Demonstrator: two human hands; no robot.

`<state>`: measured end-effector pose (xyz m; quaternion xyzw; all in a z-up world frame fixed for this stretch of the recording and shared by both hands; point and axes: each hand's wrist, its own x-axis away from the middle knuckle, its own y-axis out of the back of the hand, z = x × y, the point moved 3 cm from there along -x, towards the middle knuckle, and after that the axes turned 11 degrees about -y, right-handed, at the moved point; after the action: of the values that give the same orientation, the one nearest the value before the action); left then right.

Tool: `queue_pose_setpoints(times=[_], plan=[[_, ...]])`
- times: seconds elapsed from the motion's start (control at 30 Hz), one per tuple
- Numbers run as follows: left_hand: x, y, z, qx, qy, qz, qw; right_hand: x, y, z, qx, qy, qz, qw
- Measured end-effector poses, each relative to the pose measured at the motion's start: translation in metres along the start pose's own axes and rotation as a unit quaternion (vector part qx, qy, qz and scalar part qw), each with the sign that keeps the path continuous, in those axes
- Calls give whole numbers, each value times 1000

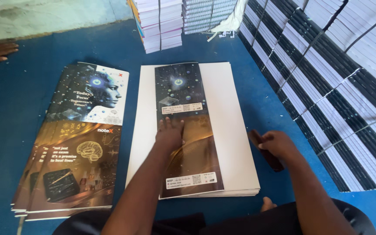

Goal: The person is sitting on the floor, folding printed covers over stacks of blank paper and using a wooden block to press the spine. They repeat this process for multiple book units, stacking the finished items to the side.

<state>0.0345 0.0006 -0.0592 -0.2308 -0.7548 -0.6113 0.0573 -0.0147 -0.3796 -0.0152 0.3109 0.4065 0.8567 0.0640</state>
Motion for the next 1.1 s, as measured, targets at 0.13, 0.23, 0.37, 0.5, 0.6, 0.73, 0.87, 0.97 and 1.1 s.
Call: queue_pose_setpoints(times=[0.13, 0.23, 0.37, 0.5, 0.6, 0.73, 0.87, 0.97, 1.1], plan=[[11, -8, -3, 2, -2, -31, 1000, -11, 2, -14, 20, -78, -46, 996], [16, -15, -2, 7, -4, -57, 998, -24, 4, -20, 75, -55, -77, 993], [13, -19, 2, 24, -17, -66, 997, -31, 1, -26, 86, -39, -133, 987], [10, -20, 5, 36, -26, -66, 997, -29, -16, -7, 86, 48, -160, 982], [7, -19, 7, 42, -22, -52, 998, -16, -47, 23, 19, 196, -142, 970], [7, -17, 8, 39, -27, -62, 997, -3, -97, 47, -93, 32, 131, 986], [17, -10, 6, 62, -40, -110, 991, 15, -116, 58, -211, 20, 229, 950], [32, 3, 2, 58, -48, -167, 983, 23, -120, 63, -222, 1, 261, 939], [44, 8, 0, 45, 34, -125, 991, 30, -116, 66, -229, -21, 273, 934]])
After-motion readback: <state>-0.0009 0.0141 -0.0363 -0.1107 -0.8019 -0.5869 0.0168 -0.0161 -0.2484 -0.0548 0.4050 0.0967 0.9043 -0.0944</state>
